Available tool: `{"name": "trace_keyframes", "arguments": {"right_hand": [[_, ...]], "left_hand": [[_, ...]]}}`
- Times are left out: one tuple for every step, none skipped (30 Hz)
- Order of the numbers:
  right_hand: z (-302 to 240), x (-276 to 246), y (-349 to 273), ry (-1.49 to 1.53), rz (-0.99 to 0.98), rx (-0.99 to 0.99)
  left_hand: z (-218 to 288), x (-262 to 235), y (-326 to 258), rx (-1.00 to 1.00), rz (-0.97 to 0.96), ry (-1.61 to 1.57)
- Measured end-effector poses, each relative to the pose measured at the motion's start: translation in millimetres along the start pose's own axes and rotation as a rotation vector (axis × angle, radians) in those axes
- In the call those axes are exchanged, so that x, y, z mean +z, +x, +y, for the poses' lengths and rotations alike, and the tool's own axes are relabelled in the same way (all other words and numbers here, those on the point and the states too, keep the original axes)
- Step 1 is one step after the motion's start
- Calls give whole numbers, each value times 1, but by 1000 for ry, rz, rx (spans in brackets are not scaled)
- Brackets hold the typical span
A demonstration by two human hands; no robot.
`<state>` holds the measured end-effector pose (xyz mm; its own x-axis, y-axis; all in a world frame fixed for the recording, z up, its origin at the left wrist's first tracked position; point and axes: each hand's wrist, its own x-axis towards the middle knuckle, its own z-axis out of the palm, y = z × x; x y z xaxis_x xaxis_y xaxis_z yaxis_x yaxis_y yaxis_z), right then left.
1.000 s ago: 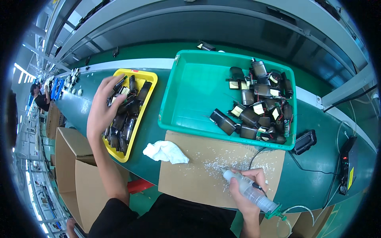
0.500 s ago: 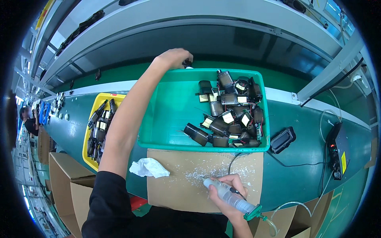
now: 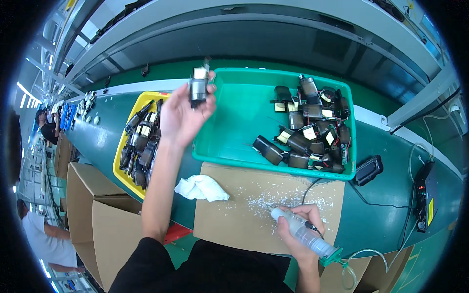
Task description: The person picks up small black cylindrical electronic components from a green tray and applies a clear liquid from a syringe into the top of each component. After applying the liquid, the person places the component into a yellow tray. The process is repeated for multiple components throughout the video.
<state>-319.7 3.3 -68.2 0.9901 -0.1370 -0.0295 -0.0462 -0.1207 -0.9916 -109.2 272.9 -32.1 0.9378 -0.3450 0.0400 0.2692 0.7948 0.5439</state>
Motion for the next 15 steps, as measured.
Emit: {"name": "trace_keyframes", "arguments": {"right_hand": [[-3, 0, -1, -12, 4, 0], [-12, 1, 0, -2, 20, 18], [-17, -1, 2, -28, 30, -35], [-20, -3, 4, -54, 42, -88], [-24, -6, 5, -86, 64, -137], [-28, -5, 6, -40, 127, -169], [-36, -6, 7, -43, 142, -202], [-43, -9, 6, -46, 158, -232], [-51, -11, 6, -50, 172, -263], [-61, -8, 6, 21, 198, -302], [-70, -1, 6, 89, 227, -340], [-77, 5, 6, 157, 254, -379], [-80, 7, 7, 136, 233, -403], [-83, 8, 7, 115, 210, -426], [-87, 11, 7, 95, 184, -448]], "left_hand": [[-11, 6, -12, -32, 4, 20], [-22, 8, -19, -76, -21, 60], [-33, 7, -26, -82, -55, 77], [-41, 10, -31, -96, -69, 139], [-49, 15, -34, -118, -92, 193], [-56, 17, -35, -134, -129, 196], [-60, 20, -37, -159, -177, 177], [-65, 23, -39, -186, -225, 159], [-70, 25, -42, -212, -271, 139], [-73, 30, -47, -241, -259, 130], [-78, 32, -51, -259, -263, 176], [-83, 33, -56, -276, -267, 221], [-85, 33, -60, -286, -266, 271], [-86, 31, -62, -327, -288, 282], [-86, 32, -64, -351, -326, 298]]}}
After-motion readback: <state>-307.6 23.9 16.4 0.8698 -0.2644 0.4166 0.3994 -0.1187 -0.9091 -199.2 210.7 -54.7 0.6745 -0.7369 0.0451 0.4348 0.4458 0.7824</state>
